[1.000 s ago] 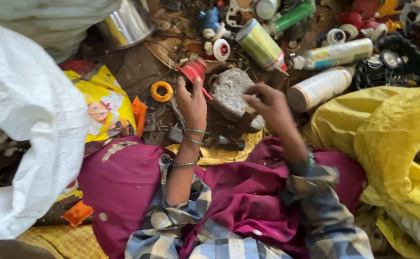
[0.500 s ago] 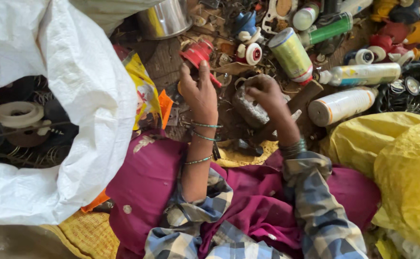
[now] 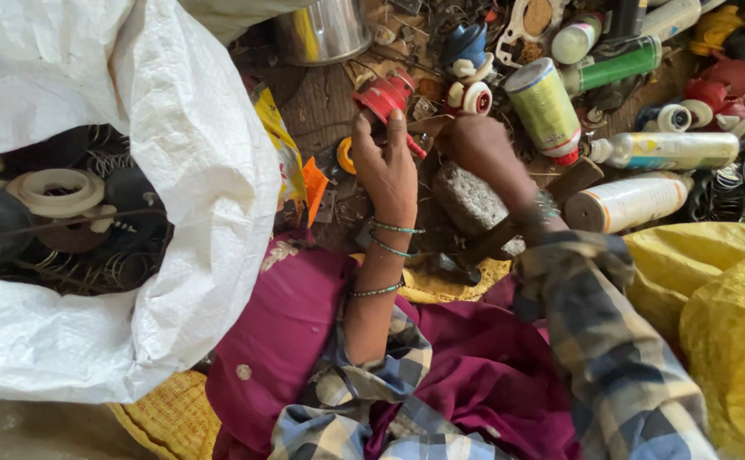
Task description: The person uses a hammer to repeatedly strike a small red plastic object placed on a stone, then removes a white plastic ring from the object and sets it aside. The person continues to hammer the red object and occasionally adjusts its position.
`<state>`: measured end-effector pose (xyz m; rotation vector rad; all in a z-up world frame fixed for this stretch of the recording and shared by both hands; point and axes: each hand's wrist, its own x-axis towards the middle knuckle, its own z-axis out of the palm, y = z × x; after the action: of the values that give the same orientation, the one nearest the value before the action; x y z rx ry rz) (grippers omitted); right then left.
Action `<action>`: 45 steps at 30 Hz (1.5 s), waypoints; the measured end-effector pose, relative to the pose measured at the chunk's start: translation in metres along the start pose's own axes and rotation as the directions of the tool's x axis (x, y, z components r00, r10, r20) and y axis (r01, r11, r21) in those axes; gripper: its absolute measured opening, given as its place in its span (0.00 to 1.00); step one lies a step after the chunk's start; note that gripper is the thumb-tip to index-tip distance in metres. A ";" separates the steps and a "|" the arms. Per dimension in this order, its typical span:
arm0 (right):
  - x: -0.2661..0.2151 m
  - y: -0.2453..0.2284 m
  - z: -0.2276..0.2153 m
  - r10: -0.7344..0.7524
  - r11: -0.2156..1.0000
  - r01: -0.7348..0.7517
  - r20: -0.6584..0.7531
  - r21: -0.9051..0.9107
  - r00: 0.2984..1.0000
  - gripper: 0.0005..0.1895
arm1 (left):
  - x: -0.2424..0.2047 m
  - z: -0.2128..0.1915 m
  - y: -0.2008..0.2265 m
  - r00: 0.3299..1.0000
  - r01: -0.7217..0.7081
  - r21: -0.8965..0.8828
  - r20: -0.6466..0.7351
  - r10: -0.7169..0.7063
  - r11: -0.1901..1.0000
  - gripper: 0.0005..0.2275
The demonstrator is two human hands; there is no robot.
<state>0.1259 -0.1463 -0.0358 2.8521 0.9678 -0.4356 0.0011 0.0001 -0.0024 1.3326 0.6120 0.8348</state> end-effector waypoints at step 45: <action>-0.033 -0.039 0.006 0.313 0.808 0.005 -0.437 0.589 0.843 0.12 | 0.003 -0.001 -0.007 0.996 0.086 -0.200 0.019 -0.083 0.976 0.13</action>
<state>0.0752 -0.1357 -0.0318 3.6952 0.7173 0.1146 0.0033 0.0025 -0.0090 1.1192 0.5566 0.7978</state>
